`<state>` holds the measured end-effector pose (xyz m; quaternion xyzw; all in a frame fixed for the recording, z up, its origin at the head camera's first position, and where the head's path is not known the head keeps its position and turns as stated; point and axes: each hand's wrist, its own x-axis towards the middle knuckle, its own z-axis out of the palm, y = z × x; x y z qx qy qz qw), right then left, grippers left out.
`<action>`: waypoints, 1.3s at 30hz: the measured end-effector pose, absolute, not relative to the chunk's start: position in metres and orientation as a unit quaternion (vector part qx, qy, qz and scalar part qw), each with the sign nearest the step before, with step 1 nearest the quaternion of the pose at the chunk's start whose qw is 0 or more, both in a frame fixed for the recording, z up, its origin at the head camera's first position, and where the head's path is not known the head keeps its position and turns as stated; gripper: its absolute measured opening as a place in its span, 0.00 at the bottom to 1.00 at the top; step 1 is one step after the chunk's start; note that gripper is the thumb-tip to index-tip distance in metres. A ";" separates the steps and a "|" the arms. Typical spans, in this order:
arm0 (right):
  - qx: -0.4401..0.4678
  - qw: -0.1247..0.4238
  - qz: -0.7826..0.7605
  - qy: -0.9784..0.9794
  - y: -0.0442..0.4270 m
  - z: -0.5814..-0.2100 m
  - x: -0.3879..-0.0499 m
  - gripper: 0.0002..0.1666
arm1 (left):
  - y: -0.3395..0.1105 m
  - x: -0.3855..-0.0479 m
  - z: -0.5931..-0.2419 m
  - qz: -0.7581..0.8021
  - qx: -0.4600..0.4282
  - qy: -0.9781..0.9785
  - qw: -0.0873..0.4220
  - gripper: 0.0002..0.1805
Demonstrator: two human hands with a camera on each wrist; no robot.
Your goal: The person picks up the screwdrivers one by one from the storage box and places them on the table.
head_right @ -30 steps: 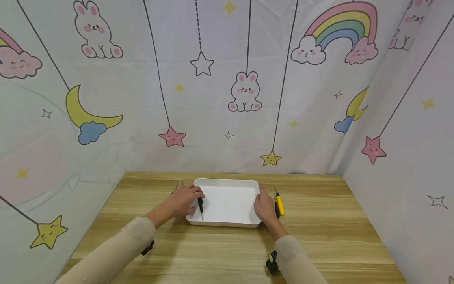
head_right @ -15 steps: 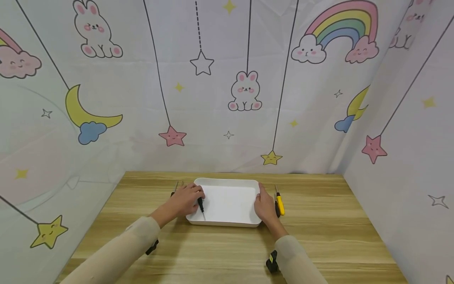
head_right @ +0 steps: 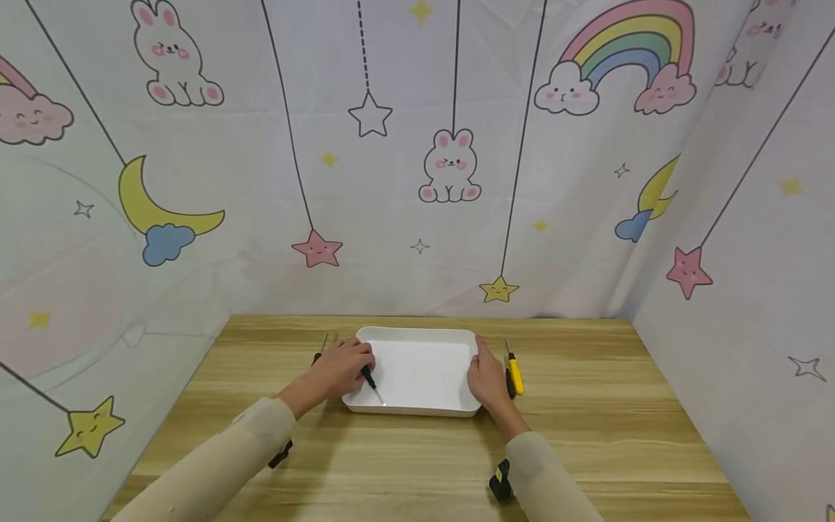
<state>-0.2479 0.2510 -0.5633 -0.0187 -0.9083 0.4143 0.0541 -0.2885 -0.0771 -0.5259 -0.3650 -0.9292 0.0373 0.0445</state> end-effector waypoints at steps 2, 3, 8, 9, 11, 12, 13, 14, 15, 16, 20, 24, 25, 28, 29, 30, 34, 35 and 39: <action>-0.018 0.055 0.414 -0.908 0.251 -0.563 -0.247 0.32 | -0.077 -0.288 -0.526 0.037 -0.366 -0.929 0.044 0.06; -0.018 0.057 0.414 -0.909 0.251 -0.563 -0.247 0.32 | -0.077 -0.289 -0.526 0.039 -0.366 -0.929 0.043 0.06; -0.014 0.062 0.415 -0.907 0.250 -0.561 -0.245 0.32 | -0.077 -0.289 -0.527 0.039 -0.367 -0.929 0.043 0.05; -0.014 0.062 0.416 -0.907 0.250 -0.561 -0.245 0.32 | -0.077 -0.289 -0.527 0.041 -0.367 -0.928 0.043 0.05; -0.013 0.061 0.415 -0.908 0.250 -0.560 -0.245 0.32 | -0.077 -0.288 -0.526 0.040 -0.368 -0.928 0.043 0.04; -0.013 0.061 0.414 -0.908 0.250 -0.561 -0.245 0.32 | -0.077 -0.288 -0.526 0.042 -0.368 -0.928 0.042 0.04; -0.012 0.061 0.413 -0.909 0.250 -0.561 -0.245 0.32 | -0.077 -0.288 -0.525 0.043 -0.369 -0.928 0.041 0.04; -0.012 0.060 0.412 -0.909 0.250 -0.561 -0.245 0.32 | -0.077 -0.288 -0.525 0.044 -0.370 -0.927 0.041 0.03; -0.012 0.060 0.412 -0.909 0.250 -0.561 -0.245 0.32 | -0.077 -0.288 -0.525 0.045 -0.371 -0.926 0.042 0.03; -0.013 0.060 0.412 -0.909 0.250 -0.562 -0.246 0.32 | -0.077 -0.288 -0.525 0.047 -0.373 -0.926 0.043 0.03; -0.014 0.061 0.413 -0.909 0.250 -0.563 -0.246 0.32 | -0.077 -0.288 -0.526 0.056 -0.382 -0.921 0.052 0.02; -0.016 0.057 0.413 -0.909 0.251 -0.564 -0.247 0.32 | -0.077 -0.289 -0.526 0.064 -0.388 -0.918 0.056 0.02; -0.017 0.056 0.414 -0.909 0.251 -0.564 -0.248 0.32 | -0.077 -0.289 -0.527 0.065 -0.389 -0.917 0.057 0.02; -0.015 0.056 0.413 -0.909 0.251 -0.564 -0.248 0.32 | -0.078 -0.289 -0.526 0.066 -0.396 -0.913 0.068 0.03; -0.015 0.056 0.413 -0.909 0.251 -0.564 -0.248 0.32 | -0.078 -0.289 -0.526 0.066 -0.399 -0.912 0.072 0.03; -0.015 0.056 0.413 -0.909 0.251 -0.564 -0.248 0.32 | -0.078 -0.289 -0.525 0.065 -0.402 -0.910 0.077 0.04; -0.015 0.056 0.410 -0.910 0.250 -0.564 -0.247 0.32 | -0.079 -0.288 -0.520 0.059 -0.413 -0.905 0.083 0.06; -0.015 0.056 0.410 -0.910 0.250 -0.563 -0.247 0.32 | -0.079 -0.288 -0.518 0.058 -0.416 -0.904 0.083 0.06; -0.015 0.057 0.409 -0.911 0.250 -0.563 -0.246 0.32 | -0.081 -0.289 -0.513 0.059 -0.430 -0.896 0.091 0.07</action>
